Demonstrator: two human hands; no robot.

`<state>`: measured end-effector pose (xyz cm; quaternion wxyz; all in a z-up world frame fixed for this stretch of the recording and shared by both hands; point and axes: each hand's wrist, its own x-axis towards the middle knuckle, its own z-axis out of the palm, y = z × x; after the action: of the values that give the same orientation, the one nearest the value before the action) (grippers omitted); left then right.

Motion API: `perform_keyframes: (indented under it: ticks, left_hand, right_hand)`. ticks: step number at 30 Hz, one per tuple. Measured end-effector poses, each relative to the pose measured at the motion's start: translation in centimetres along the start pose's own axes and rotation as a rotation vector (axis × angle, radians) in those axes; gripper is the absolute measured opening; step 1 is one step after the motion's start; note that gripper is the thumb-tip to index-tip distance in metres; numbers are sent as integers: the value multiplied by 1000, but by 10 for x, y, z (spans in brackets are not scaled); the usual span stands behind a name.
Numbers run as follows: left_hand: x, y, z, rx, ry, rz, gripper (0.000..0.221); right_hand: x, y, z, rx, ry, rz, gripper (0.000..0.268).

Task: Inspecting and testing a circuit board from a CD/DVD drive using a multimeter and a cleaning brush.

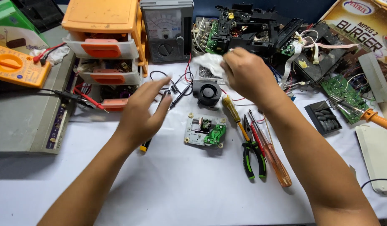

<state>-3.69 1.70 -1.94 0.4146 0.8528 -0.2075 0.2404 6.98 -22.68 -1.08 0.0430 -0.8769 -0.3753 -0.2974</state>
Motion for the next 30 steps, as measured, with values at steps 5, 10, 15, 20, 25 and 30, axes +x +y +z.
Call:
perform_keyframes:
  ticks: [5, 10, 15, 20, 25, 30]
  left_hand:
    - [75, 9, 41, -504, -219, -387, 48]
    - [104, -22, 67, -946, -26, -427, 23]
    - [114, -19, 61, -872, 105, -422, 13]
    - [131, -23, 67, -698, 213, -282, 22]
    - [140, -19, 54, -412, 118, -111, 27]
    - [140, -18, 33, 50, -59, 113, 32]
  right_hand:
    - [37, -29, -11, 357, 105, 8, 15]
    - [49, -18, -17, 623, 106, 103, 19]
    - [55, -14, -23, 604, 197, 25, 15]
    - [62, -7, -21, 543, 140, 27, 35]
    - [69, 12, -19, 426, 217, -94, 7]
    - [77, 41, -15, 64, 273, -170, 15]
